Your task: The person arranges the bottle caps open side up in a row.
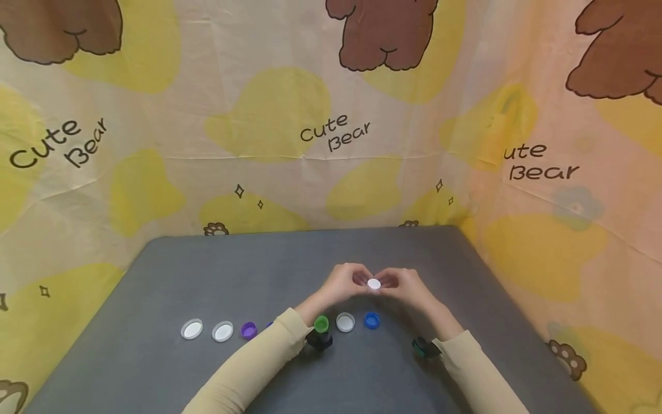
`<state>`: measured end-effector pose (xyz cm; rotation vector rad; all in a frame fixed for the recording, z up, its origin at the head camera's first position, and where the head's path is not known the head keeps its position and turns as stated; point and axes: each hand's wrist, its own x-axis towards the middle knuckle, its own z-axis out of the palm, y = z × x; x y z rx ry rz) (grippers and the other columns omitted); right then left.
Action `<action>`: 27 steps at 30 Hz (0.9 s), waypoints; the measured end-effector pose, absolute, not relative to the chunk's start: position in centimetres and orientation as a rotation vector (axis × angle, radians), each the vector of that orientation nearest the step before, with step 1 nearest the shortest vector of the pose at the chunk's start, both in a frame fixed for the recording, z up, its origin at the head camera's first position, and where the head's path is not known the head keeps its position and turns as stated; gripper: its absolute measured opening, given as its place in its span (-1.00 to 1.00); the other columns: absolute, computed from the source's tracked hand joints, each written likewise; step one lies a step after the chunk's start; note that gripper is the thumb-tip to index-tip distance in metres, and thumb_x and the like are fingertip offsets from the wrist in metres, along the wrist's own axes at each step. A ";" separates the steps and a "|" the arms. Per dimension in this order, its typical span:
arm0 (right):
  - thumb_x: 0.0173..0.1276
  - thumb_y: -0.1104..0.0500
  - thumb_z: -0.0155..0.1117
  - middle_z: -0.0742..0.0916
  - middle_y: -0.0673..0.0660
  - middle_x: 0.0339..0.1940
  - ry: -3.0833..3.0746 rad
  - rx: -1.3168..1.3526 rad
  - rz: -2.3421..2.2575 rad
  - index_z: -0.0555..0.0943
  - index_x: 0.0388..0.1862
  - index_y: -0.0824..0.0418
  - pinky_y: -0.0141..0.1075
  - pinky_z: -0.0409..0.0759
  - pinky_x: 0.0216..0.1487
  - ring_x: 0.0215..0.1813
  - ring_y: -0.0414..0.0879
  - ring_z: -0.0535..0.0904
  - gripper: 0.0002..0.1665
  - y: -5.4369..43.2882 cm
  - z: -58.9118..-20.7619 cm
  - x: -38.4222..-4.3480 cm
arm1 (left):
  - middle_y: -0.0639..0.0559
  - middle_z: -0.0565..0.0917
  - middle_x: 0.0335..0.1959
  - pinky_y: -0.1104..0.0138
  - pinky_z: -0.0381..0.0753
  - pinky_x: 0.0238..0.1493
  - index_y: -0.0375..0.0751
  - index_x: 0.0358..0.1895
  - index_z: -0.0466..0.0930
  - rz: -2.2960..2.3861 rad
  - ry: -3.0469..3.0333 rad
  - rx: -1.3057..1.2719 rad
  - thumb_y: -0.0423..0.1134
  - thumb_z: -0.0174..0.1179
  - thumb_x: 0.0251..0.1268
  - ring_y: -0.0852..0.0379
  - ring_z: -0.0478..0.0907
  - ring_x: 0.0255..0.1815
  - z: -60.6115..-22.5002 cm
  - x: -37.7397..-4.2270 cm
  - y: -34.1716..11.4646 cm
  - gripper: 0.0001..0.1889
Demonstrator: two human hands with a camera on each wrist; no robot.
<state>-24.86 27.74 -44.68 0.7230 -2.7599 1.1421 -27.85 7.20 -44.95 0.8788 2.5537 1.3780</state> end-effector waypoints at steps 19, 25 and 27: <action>0.24 0.07 0.35 0.75 0.03 -0.27 -2.758 0.794 1.307 0.65 -0.13 0.15 -0.40 0.62 -0.21 -0.25 -0.25 0.68 -0.74 29.7 -45.6 -23.1 | 0.17 0.69 -0.41 0.53 0.52 -0.40 -0.09 -0.29 0.68 1.348 2.535 0.931 -0.15 0.39 0.08 0.42 0.54 -0.45 -45.9 -26.1 8.2 -0.84; 0.31 0.07 0.27 0.76 0.11 -0.29 -2.804 0.783 1.393 0.64 -0.13 0.15 -0.30 0.65 -0.24 -0.30 -0.03 0.70 -0.77 30.5 -45.7 -23.0 | 0.19 0.69 -0.41 0.54 0.53 -0.39 -0.07 -0.30 0.68 1.358 2.526 0.951 -0.14 0.38 0.10 0.43 0.53 -0.46 -46.4 -26.0 8.5 -0.85; 0.32 0.08 0.26 0.77 0.14 -0.32 -2.817 0.778 1.431 0.64 -0.14 0.17 -0.27 0.66 -0.27 -0.33 0.05 0.69 -0.78 30.7 -45.8 -23.0 | 0.19 0.70 -0.41 0.54 0.53 -0.38 -0.07 -0.30 0.69 1.352 2.521 0.967 -0.14 0.38 0.10 0.43 0.54 -0.46 -46.5 -26.0 8.7 -0.85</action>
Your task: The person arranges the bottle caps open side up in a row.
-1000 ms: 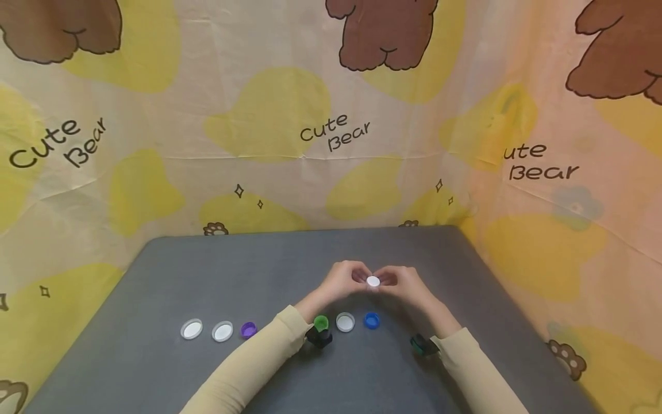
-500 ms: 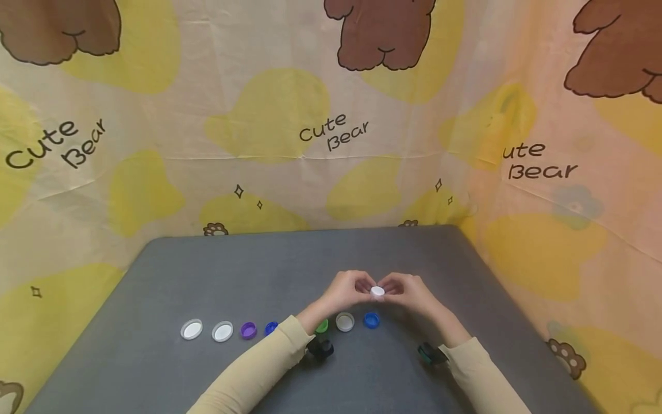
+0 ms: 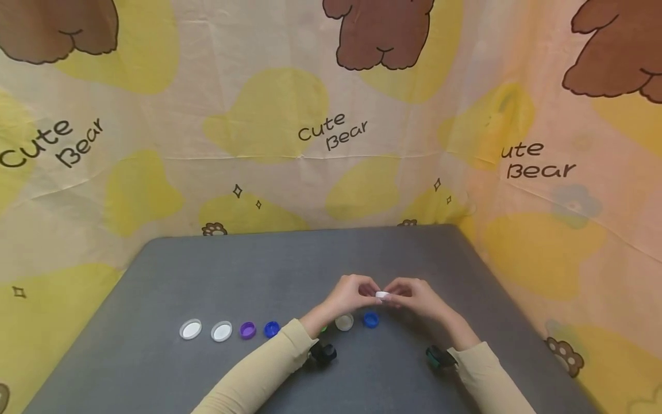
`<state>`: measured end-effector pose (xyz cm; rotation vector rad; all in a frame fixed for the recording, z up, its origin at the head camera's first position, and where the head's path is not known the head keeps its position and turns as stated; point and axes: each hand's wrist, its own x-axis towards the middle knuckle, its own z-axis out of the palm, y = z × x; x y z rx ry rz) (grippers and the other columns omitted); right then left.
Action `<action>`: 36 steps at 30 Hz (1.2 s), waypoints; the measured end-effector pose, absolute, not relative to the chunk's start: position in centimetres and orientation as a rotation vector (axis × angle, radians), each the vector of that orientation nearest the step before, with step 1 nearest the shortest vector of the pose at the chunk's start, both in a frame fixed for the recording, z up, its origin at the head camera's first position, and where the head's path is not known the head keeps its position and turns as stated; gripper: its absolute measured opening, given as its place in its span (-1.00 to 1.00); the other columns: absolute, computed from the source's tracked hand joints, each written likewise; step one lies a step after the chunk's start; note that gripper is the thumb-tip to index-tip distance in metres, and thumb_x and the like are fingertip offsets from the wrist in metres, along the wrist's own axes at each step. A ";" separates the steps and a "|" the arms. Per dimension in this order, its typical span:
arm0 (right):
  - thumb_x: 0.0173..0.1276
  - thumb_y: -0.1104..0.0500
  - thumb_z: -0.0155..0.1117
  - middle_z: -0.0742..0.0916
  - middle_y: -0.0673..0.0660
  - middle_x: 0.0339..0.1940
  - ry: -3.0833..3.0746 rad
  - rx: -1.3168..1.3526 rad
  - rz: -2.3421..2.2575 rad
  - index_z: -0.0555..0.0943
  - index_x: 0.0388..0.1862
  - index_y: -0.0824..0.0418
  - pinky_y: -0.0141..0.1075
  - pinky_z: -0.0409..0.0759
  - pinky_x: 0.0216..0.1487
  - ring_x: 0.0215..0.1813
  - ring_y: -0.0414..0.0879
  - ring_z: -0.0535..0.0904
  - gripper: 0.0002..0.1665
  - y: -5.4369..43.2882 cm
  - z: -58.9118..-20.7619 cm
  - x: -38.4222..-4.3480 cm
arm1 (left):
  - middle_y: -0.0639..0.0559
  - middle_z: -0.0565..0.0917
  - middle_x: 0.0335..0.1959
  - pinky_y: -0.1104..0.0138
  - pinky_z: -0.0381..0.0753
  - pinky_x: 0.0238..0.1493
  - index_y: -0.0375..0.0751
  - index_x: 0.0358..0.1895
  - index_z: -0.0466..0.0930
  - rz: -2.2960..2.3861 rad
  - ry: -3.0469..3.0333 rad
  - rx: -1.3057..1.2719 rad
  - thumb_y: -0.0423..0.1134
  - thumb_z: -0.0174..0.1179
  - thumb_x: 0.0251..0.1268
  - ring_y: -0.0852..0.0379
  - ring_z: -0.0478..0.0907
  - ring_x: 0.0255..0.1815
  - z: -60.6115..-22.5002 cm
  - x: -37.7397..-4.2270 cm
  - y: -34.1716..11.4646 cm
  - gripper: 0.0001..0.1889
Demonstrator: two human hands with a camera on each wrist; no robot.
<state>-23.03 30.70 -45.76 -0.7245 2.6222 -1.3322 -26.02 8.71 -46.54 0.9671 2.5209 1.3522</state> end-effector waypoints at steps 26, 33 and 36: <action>0.45 0.14 0.09 0.74 0.26 -0.38 2.491 -0.626 -1.469 0.58 -0.11 0.39 -0.16 0.67 -0.32 -0.36 0.14 0.69 -0.69 31.7 -45.7 -22.5 | 0.18 0.67 -0.44 0.60 0.49 -0.43 -0.06 -0.12 0.68 1.380 2.552 1.101 -0.19 0.38 0.11 0.47 0.50 -0.49 -47.3 -25.5 10.1 -0.76; 0.38 0.19 0.19 0.75 0.31 -0.32 2.473 -0.633 -1.469 0.50 0.08 0.40 -0.17 0.67 -0.27 -0.30 0.18 0.70 -0.62 32.3 -45.8 -22.1 | 0.17 0.70 -0.44 0.60 0.49 -0.44 -0.11 -0.17 0.70 1.344 2.582 1.051 -0.14 0.37 0.11 0.48 0.50 -0.51 -47.3 -25.4 10.3 -0.77; 0.32 0.18 0.26 0.76 0.29 -0.32 2.503 -0.647 -1.433 0.52 0.08 0.35 -0.21 0.67 -0.27 -0.29 0.13 0.71 -0.60 32.4 -45.7 -22.0 | 0.17 0.69 -0.45 0.59 0.48 -0.44 -0.12 -0.19 0.71 1.335 2.580 1.024 -0.11 0.37 0.12 0.47 0.49 -0.52 -47.2 -25.3 10.5 -0.77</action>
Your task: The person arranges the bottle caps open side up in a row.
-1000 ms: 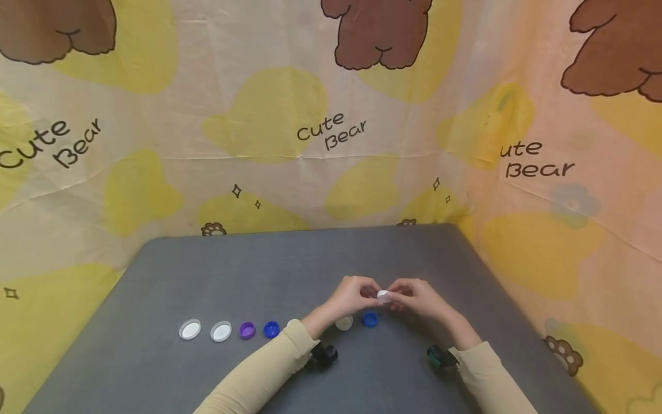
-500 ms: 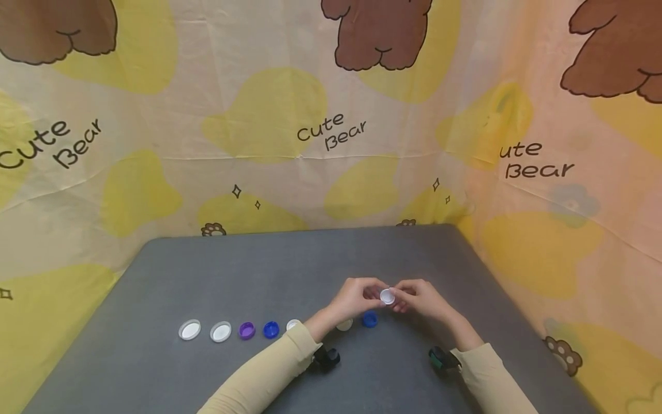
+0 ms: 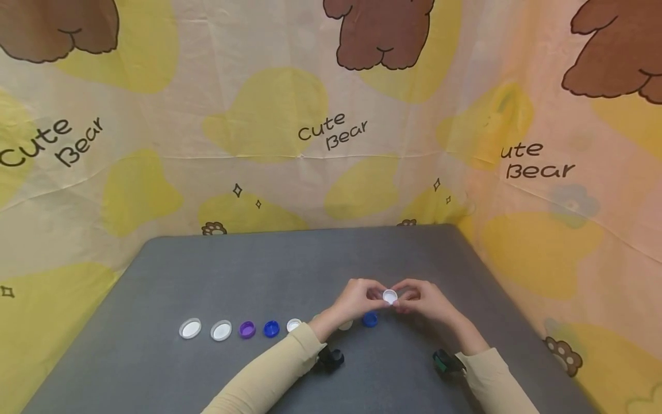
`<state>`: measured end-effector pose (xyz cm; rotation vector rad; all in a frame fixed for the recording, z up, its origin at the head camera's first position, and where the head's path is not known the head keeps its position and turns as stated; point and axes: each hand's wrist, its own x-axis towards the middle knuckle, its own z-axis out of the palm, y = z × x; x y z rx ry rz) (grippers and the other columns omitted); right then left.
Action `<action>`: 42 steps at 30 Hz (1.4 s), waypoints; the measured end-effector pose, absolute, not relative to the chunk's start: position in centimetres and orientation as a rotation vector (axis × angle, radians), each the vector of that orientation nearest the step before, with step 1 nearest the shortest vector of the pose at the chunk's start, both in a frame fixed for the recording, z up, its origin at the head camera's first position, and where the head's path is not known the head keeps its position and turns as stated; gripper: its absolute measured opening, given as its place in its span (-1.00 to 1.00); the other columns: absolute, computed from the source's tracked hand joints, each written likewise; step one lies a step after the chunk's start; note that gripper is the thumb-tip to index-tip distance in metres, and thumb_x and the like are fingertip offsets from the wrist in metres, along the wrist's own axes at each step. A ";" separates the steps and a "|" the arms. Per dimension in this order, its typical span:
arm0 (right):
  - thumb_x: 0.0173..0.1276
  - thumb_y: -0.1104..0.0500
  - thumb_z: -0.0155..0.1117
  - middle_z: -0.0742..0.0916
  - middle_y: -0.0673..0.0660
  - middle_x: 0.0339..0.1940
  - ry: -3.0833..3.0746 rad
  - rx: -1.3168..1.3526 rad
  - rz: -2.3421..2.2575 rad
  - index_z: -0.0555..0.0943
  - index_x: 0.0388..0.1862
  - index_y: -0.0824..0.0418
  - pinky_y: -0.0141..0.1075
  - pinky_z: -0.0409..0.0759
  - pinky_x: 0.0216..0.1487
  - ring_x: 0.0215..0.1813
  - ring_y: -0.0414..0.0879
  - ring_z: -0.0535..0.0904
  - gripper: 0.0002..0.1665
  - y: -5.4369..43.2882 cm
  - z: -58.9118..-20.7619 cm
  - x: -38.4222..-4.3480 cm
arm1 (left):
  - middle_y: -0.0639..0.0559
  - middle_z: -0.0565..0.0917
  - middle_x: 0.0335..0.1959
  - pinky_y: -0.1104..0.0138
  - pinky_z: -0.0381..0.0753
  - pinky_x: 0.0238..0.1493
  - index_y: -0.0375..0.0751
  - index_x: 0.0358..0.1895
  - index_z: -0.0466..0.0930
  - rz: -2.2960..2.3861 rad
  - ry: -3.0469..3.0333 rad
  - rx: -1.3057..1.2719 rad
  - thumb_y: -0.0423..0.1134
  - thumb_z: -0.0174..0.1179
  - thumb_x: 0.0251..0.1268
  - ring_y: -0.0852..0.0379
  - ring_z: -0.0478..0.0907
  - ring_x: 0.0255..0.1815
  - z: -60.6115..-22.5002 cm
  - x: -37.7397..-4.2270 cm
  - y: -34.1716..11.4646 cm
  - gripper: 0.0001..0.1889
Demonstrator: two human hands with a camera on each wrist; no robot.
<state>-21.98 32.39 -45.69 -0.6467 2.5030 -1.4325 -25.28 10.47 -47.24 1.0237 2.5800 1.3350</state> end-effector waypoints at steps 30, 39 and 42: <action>0.20 0.12 0.39 0.75 0.03 -0.43 2.652 -0.704 -1.192 0.65 -0.13 0.22 -0.42 0.54 -0.40 -0.44 -0.28 0.61 -0.70 33.3 -47.3 -21.6 | 0.23 0.70 -0.45 0.61 0.45 -0.41 -0.10 -0.29 0.72 1.136 2.556 1.013 -0.16 0.45 -0.01 0.50 0.49 -0.50 -48.1 -25.1 11.9 -0.80; 0.18 0.08 0.40 0.73 -0.01 -0.43 2.670 -0.692 -1.133 0.66 -0.17 0.21 -0.44 0.53 -0.37 -0.43 -0.34 0.57 -0.70 33.4 -47.7 -21.7 | 0.22 0.71 -0.44 0.61 0.46 -0.42 -0.13 -0.25 0.74 1.124 2.515 1.001 -0.17 0.45 -0.01 0.50 0.49 -0.50 -48.2 -25.0 11.8 -0.77; 0.19 0.09 0.40 0.73 0.00 -0.42 2.657 -0.693 -1.130 0.66 -0.16 0.22 -0.44 0.52 -0.37 -0.43 -0.34 0.57 -0.70 33.4 -47.6 -21.7 | 0.22 0.71 -0.45 0.60 0.46 -0.42 -0.13 -0.25 0.74 1.126 2.506 0.998 -0.18 0.46 -0.02 0.49 0.49 -0.49 -48.3 -25.1 11.7 -0.77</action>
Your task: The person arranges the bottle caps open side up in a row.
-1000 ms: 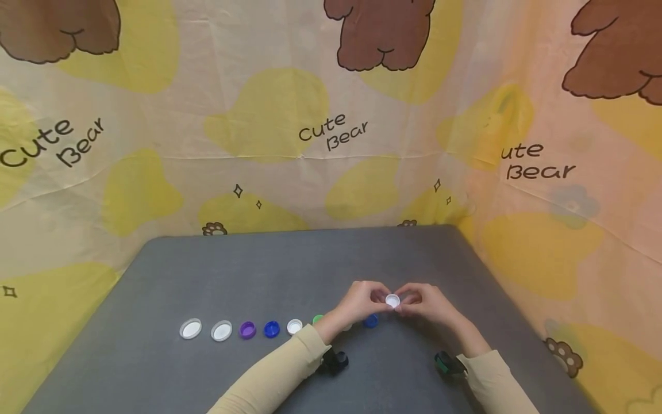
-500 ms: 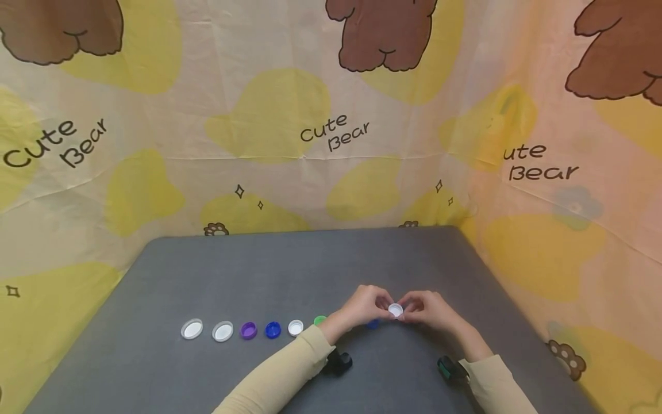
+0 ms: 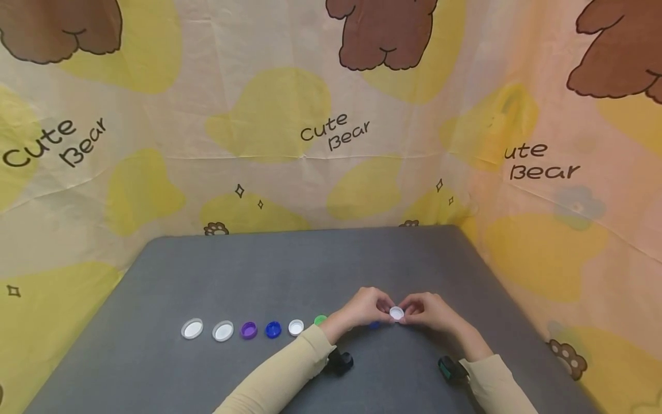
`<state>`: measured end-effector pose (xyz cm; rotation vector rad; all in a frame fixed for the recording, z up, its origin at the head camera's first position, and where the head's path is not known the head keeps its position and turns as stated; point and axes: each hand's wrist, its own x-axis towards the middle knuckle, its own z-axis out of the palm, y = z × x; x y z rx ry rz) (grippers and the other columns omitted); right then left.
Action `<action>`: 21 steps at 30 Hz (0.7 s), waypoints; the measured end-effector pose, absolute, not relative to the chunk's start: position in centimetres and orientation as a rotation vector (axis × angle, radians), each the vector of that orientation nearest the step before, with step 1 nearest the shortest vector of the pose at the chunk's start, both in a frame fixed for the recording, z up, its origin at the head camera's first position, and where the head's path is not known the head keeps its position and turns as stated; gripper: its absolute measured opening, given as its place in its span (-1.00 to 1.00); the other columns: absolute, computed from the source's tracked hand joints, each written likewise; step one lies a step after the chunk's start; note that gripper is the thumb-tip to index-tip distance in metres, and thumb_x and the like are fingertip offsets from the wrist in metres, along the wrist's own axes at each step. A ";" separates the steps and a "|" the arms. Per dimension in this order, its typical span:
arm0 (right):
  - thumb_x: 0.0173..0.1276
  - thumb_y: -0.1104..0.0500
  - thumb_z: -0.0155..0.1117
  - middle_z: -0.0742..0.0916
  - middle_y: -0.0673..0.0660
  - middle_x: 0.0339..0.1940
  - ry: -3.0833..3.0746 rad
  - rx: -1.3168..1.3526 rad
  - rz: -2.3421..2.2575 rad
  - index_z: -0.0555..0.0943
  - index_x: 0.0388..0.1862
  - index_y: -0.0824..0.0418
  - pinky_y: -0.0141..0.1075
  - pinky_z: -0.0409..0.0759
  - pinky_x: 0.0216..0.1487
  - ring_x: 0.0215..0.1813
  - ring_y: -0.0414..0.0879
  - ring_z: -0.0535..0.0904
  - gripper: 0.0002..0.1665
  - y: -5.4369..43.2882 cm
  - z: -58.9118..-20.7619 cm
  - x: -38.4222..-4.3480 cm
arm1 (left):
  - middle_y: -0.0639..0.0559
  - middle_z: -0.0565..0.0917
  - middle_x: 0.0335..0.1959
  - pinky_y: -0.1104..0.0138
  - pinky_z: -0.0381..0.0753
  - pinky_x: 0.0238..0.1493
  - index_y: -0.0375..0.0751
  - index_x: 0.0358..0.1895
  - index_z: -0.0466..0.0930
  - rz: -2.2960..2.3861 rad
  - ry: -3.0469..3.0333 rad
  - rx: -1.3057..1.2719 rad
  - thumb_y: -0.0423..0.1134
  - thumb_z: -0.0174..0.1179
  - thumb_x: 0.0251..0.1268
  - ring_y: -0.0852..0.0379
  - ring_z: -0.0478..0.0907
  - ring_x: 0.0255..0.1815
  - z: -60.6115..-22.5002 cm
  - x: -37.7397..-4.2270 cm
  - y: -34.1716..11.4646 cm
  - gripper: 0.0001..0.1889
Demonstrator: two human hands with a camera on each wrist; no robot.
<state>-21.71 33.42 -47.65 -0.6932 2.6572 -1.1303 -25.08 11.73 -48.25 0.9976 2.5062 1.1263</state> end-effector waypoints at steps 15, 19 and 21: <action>0.28 0.08 0.31 0.73 0.04 -0.38 2.665 -0.678 -1.094 0.65 -0.11 0.26 -0.41 0.54 -0.36 -0.40 -0.27 0.59 -0.69 33.0 -46.7 -21.9 | 0.19 0.72 -0.43 0.55 0.50 -0.40 -0.17 -0.21 0.74 1.247 2.456 0.877 -0.17 0.43 0.02 0.44 0.52 -0.48 -48.0 -25.1 10.8 -0.74; 0.39 -0.04 0.16 0.74 0.08 -0.32 2.776 -0.542 -1.052 0.63 -0.06 0.27 -0.34 0.58 -0.33 -0.31 -0.11 0.63 -0.59 32.3 -45.0 -22.2 | 0.15 0.72 -0.34 0.53 0.51 -0.35 -0.19 -0.10 0.70 1.231 2.568 0.876 -0.09 0.34 0.15 0.39 0.54 -0.40 -47.2 -25.7 9.4 -0.69; 0.43 -0.07 0.08 0.75 0.12 -0.23 2.863 -0.498 -1.020 0.62 0.00 0.27 -0.26 0.61 -0.24 -0.22 -0.04 0.65 -0.54 31.9 -44.2 -22.5 | 0.12 0.70 -0.29 0.51 0.51 -0.32 -0.18 -0.05 0.68 1.211 2.650 0.879 -0.04 0.28 0.20 0.35 0.55 -0.35 -46.4 -26.1 8.2 -0.66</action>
